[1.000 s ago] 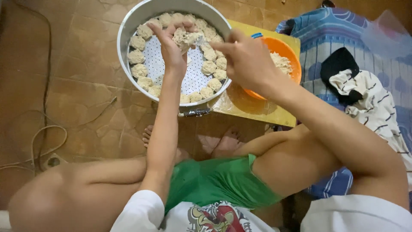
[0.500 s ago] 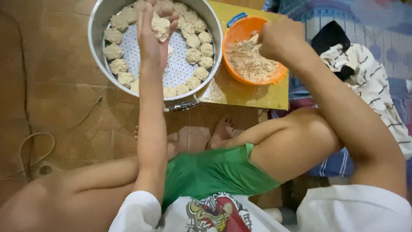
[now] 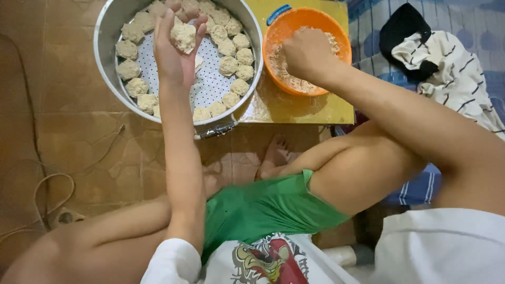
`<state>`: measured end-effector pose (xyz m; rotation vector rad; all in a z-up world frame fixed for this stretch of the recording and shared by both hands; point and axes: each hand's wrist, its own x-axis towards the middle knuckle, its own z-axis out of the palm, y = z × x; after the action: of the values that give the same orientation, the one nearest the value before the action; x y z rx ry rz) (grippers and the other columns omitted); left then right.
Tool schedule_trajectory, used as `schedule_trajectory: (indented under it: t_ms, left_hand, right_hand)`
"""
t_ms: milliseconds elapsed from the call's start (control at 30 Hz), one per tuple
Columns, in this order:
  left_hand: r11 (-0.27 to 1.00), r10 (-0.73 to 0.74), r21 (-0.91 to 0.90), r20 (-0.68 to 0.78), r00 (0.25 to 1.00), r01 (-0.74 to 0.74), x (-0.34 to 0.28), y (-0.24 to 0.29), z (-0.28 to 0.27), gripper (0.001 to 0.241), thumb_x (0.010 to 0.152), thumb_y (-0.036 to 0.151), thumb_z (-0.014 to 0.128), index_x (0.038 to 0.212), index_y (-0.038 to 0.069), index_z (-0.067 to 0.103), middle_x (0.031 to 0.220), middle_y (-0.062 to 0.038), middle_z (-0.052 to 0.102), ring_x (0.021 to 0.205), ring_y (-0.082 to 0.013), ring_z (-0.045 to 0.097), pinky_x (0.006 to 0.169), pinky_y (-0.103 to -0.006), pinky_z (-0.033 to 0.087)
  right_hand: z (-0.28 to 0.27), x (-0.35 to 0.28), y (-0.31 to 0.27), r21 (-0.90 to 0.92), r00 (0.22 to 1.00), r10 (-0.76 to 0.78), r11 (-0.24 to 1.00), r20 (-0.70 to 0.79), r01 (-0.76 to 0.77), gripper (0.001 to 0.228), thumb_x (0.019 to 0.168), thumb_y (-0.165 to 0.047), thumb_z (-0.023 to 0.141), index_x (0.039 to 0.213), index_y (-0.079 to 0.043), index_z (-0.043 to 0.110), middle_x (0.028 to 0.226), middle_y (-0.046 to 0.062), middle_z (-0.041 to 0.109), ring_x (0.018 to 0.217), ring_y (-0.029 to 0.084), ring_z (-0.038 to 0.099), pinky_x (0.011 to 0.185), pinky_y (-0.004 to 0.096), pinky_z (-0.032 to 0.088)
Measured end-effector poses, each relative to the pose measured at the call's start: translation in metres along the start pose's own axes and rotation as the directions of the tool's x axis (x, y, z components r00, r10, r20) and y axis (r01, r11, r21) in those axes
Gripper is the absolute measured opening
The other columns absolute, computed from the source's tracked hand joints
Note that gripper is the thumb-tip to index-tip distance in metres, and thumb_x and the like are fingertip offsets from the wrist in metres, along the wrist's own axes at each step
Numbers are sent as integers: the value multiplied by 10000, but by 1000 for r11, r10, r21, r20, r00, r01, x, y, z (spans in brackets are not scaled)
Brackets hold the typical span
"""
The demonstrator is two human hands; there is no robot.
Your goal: Filling small dough balls with a mixture using a spoon and arranging them in a steamer pot.
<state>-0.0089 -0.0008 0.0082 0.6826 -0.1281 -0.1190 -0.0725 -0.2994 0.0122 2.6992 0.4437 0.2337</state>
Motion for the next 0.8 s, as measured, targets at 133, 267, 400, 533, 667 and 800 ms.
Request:
schedule_trajectory:
  t_ms: [133,267,400,533,667,800]
  left_hand:
    - [999,-20,26,-30,999,21,-3,1,3,297,985,170,516,1234,9,521,1069,-173,688,989,-271,740,846,-322,619]
    - [999,-3,44,12,1000,2,-3,2,4,286,982,175,532,1221,18,526,1071,-167,693,992,-256,741,851,-317,619]
    - [997,-8,72,3,1000,8,-4,2,2,258,982,194,535,1204,63,554,1057,-136,701,999,-238,746,869,-318,591]
    - [999,-14,49,2,1000,14,-4,3,2,281,990,169,508,1229,22,525,1066,-170,695,981,-251,743,826,-297,617]
    - [999,-28,34,6,1000,27,-1,1,-2,271,980,188,536,1210,46,550,1072,-156,693,1019,-267,745,877,-324,610]
    - [999,-29,42,-8,1000,30,-2,2,1,275,983,167,518,1220,26,522,1071,-170,694,989,-264,750,846,-315,629]
  right_hand:
    - [-2,4,10,19,983,109,993,151,-113,156,775,-194,675,731,-45,692,700,147,673,503,307,604,449,407,504]
    - [3,0,31,327,899,262,866,351,-380,117,804,-87,650,814,-34,754,678,155,650,502,284,539,507,418,476]
    - [9,-5,42,513,848,295,693,440,-507,296,827,-68,582,959,-102,845,821,148,743,571,290,599,567,403,537]
    - [0,-13,48,594,869,240,649,432,-475,336,775,-45,580,992,-55,837,633,122,624,484,207,458,477,332,448]
    - [-3,-12,53,548,902,223,732,369,-405,252,811,-67,676,1003,-67,839,806,142,739,561,235,602,571,336,535]
    - [-19,-14,59,421,910,219,832,351,-362,428,726,5,587,1033,-127,854,795,161,751,489,300,575,560,388,544]
